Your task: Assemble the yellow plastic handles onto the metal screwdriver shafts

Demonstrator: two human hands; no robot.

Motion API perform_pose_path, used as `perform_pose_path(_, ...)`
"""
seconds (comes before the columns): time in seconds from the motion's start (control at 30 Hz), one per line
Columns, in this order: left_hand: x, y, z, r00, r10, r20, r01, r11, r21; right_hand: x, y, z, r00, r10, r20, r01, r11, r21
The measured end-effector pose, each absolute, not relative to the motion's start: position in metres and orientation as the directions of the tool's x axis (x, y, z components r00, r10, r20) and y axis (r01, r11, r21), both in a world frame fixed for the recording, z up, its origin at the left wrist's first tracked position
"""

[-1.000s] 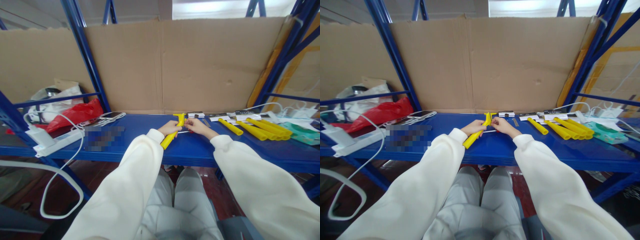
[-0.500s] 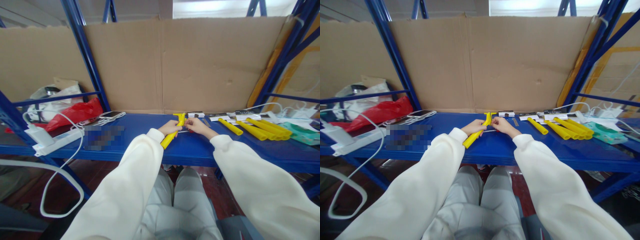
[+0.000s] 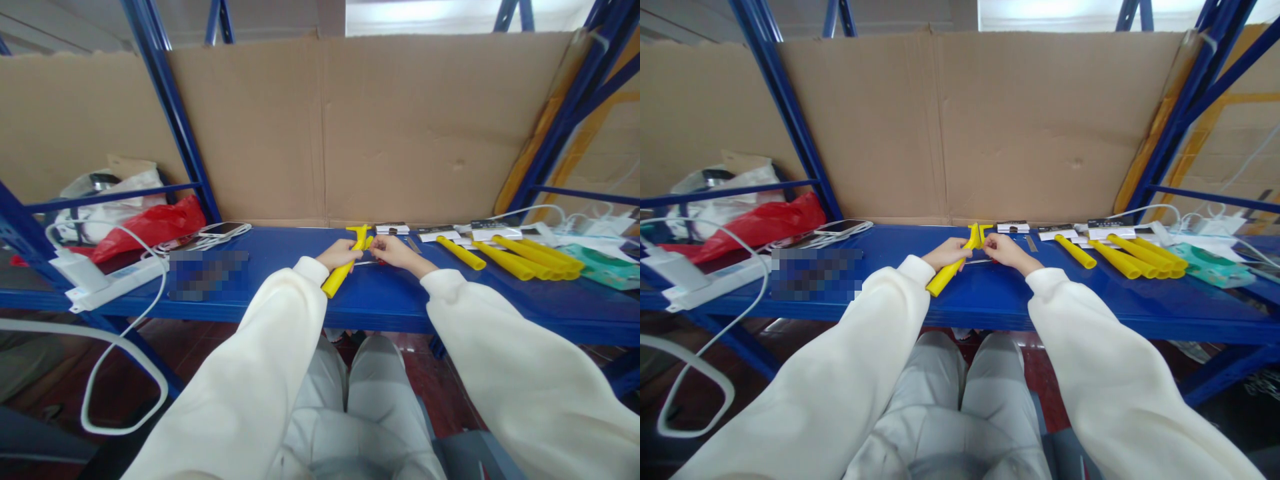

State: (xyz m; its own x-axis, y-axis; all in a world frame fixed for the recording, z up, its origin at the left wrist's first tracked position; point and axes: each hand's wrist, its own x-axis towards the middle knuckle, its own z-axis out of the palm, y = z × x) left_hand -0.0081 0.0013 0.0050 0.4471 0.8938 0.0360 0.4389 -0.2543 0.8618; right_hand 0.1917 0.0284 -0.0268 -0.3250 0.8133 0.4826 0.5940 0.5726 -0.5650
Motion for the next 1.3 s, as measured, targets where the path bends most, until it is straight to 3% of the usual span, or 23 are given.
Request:
perform_pose_path(0.2,-0.008,-0.002,0.009,0.405,0.913,0.041,0.442,-0.234,0.866,0.213,0.037,-0.017,-0.15,0.815,0.56,0.69,0.492,-0.531)
perform_pose_path(0.37,-0.009,-0.007,0.013,0.396,0.918,0.029,0.449,-0.221,0.866,0.252,0.041,-0.007,0.181,0.838,0.515,0.863,0.115,-0.491)
perform_pose_path(0.43,-0.009,-0.008,0.013,0.401,0.916,0.024,0.445,-0.218,0.868,0.264,0.042,-0.007,0.239,0.858,0.456,0.879,0.009,-0.477)
perform_pose_path(0.63,-0.01,-0.005,0.011,0.413,0.91,0.041,0.418,-0.23,0.879,0.27,0.052,-0.01,0.186,0.946,0.264,0.913,-0.068,-0.402)
perform_pose_path(0.97,-0.01,-0.006,0.01,0.418,0.908,0.03,0.425,-0.225,0.877,0.26,0.068,-0.009,0.175,0.951,0.256,0.978,-0.138,-0.154)
perform_pose_path(1.17,-0.011,-0.003,0.009,0.423,0.906,0.028,0.414,-0.22,0.883,0.271,0.067,-0.012,0.257,0.904,0.341,0.956,-0.186,-0.227)
perform_pose_path(1.3,-0.011,-0.002,0.008,0.423,0.906,0.018,0.419,-0.213,0.883,0.288,0.069,-0.019,0.204,0.906,0.372,0.953,-0.097,-0.288)
